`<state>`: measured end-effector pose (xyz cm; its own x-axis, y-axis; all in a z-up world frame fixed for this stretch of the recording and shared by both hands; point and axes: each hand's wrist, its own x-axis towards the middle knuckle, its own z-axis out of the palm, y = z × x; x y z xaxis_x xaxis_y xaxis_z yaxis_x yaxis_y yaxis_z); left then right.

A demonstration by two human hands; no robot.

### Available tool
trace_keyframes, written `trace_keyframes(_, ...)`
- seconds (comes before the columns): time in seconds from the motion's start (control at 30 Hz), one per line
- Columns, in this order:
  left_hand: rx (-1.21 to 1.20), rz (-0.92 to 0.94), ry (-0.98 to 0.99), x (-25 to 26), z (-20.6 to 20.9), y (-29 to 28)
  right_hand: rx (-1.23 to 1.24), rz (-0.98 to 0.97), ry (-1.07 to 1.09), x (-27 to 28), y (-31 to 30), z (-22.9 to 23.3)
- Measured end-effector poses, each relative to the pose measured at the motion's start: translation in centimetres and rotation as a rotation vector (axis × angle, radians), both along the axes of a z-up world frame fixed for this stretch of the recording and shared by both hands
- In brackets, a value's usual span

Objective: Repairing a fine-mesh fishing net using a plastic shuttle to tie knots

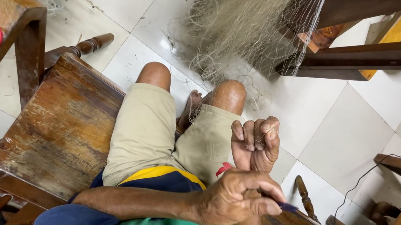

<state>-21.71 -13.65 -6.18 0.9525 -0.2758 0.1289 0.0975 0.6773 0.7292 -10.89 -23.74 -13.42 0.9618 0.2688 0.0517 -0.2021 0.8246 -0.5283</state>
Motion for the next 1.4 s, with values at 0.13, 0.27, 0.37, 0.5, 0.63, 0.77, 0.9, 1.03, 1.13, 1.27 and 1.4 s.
trace_keyframes(0.13, 0.194, 0.09, -0.153, 0.3, 0.5, -0.3, -0.015, -0.016, 0.018, -0.2, 0.6, 0.7)
trace_keyframes(0.27, 0.291, 0.112, -0.28, 0.5, 1.4, -0.1, -0.018, -0.006, 0.02, -0.2, 0.9, 1.0)
trace_keyframes(0.37, 0.308, 0.152, -0.343, 0.5, 1.5, -0.1, -0.016, -0.006, 0.014, -0.4, 0.9, 1.0)
trace_keyframes(0.5, 0.188, 0.104, -0.292, 0.5, 0.5, -0.3, 0.01, 0.01, -0.001, -0.5, 0.5, 0.9)
trace_keyframes(0.63, 0.198, 0.069, -0.255, 0.1, 0.0, -0.5, -0.008, 0.015, 0.006, -0.4, 0.7, 1.3)
trace_keyframes(0.77, 0.198, 0.124, -0.37, 0.2, 0.8, 0.6, -0.067, -0.04, 0.019, -0.5, 0.8, 1.2)
trace_keyframes(0.9, 0.158, 0.177, -0.363, 0.5, 1.3, 3.2, -0.081, -0.038, 0.001, -0.5, 0.7, 1.2)
trace_keyframes(1.03, 0.296, 0.206, -0.304, 1.2, 2.8, 8.4, -0.116, -0.109, 0.052, -0.6, 1.3, 2.1)
trace_keyframes(1.13, 0.235, 0.297, -0.246, 1.0, 2.5, 9.6, -0.099, -0.078, 0.014, -0.5, 1.2, 2.0)
trace_keyframes(1.27, 0.276, 0.366, -0.194, 1.8, 2.1, 9.6, -0.139, -0.106, 0.039, -0.8, 1.2, 2.1)
trace_keyframes(1.4, 0.294, 0.492, -0.185, 4.0, -0.4, 9.2, -0.2, -0.132, 0.001, -0.6, -0.5, -0.4)
